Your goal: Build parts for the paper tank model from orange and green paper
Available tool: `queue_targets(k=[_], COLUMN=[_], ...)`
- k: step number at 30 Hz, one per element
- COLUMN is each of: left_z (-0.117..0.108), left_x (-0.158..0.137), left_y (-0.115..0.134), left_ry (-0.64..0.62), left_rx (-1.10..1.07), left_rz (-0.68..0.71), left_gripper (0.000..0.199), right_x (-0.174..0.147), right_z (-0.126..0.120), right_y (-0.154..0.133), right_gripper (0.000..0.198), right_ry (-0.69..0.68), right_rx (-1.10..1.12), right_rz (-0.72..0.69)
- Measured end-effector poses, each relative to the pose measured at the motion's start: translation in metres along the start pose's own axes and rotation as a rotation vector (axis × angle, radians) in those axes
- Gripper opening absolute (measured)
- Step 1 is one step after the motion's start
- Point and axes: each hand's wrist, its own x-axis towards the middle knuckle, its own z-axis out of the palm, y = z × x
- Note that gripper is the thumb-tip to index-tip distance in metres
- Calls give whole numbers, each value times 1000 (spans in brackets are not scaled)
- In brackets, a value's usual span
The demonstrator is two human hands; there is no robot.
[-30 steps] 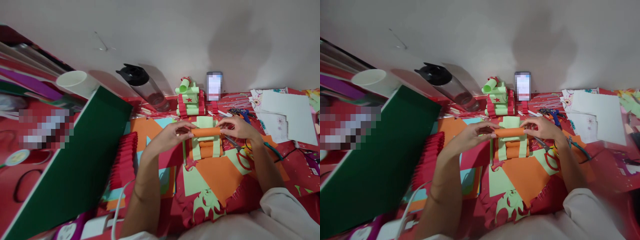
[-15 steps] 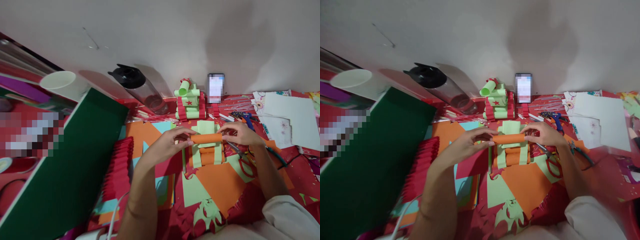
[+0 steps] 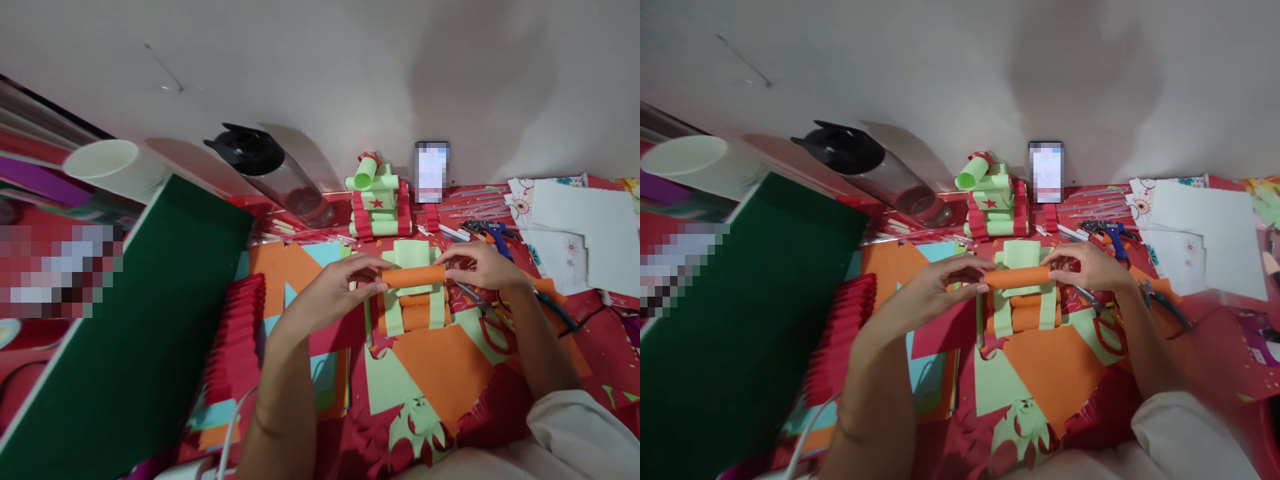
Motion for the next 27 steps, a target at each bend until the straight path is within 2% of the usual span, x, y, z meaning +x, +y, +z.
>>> queue_targets(k=[10,18,21,27], left_z=[1,-1,0,2], left_x=[0,-3,-3,0], left_y=[-2,-2,-1,-2], left_ry=[-21,17,35,-8], left_rx=[84,157,141,128], left_rz=[80,163,202,197], left_gripper=[39,41,37,36], right_x=[0,-1,0,3], right_z=[0,0,3,5], right_y=[4,-5,-7,-3], right_gripper=[22,30,27,26], right_ry=[-67,-12,-4,-38], right_rx=[-47,-113,-140,-121], right_rz=[45,-55,-93,-83])
